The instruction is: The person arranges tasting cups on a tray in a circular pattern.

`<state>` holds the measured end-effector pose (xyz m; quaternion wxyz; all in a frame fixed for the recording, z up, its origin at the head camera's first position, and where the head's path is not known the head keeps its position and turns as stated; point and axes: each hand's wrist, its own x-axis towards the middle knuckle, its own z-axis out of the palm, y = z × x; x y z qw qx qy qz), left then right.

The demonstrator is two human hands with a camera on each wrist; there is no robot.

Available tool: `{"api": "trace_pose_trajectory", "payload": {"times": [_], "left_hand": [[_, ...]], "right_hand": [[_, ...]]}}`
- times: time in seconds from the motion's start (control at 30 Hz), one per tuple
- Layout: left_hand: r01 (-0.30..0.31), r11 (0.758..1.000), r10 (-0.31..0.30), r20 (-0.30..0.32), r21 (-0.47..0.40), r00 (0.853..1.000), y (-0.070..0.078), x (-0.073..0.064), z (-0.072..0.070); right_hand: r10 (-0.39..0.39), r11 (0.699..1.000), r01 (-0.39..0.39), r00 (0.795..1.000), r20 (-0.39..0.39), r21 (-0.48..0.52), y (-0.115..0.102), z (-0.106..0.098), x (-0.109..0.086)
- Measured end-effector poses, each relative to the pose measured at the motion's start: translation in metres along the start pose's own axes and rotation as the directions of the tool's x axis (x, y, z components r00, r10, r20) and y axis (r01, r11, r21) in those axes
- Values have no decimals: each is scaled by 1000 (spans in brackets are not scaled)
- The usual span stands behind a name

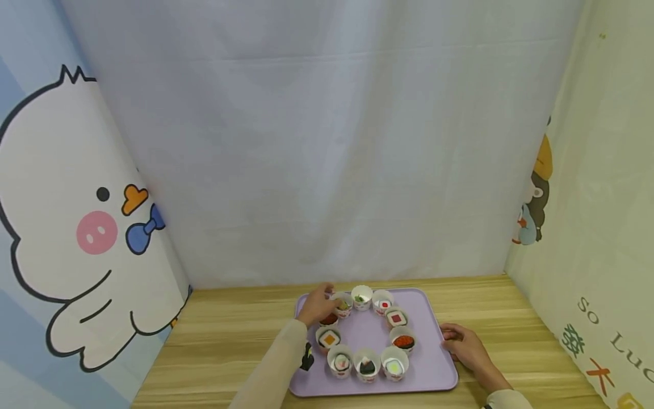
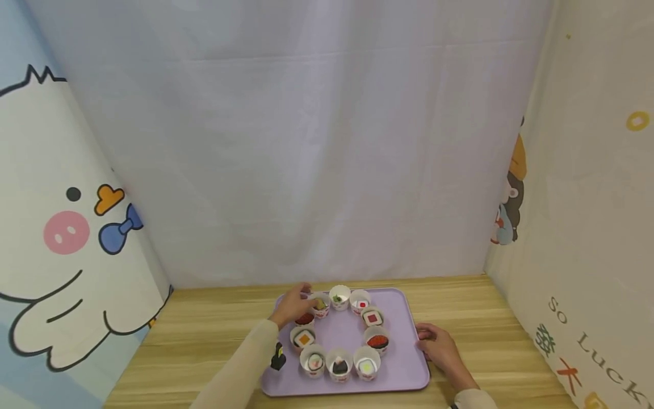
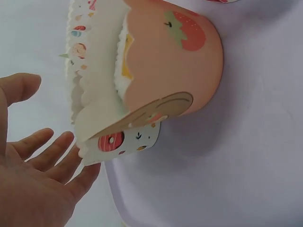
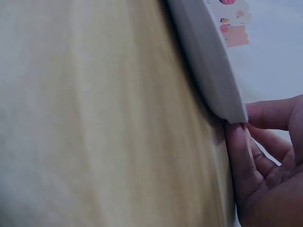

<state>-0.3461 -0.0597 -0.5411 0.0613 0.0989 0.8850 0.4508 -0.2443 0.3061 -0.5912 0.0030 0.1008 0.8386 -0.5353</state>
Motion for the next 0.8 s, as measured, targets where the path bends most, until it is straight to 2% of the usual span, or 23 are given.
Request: {"api": "trace_pose_trajectory", "payload": {"times": [0.07,0.37,0.57,0.67,0.8], "left_hand": [[-16,999,16,-14,-27,1000,0,-2,-4],[-88,995,84,-79,-52,993,0,-15,-19],[-135,990,129,-122,-40,984,0,-24,-25],[-162,986,156,-135,-33,978,1,-31,-27],[-194,981,192,-160,0,968,2,-43,-28]], "right_hand": [[-5,1000,5,1000,2,-4,1,0,1],[-10,1000,10,1000,5,-20,0,1,3],[-8,999,8,1000,-7,-48,-2,-2,5],[-23,996,23,1000,-9,-81,-3,-5,3],[-66,983,60,997,-28,-176,-9,-12,-2]]}}
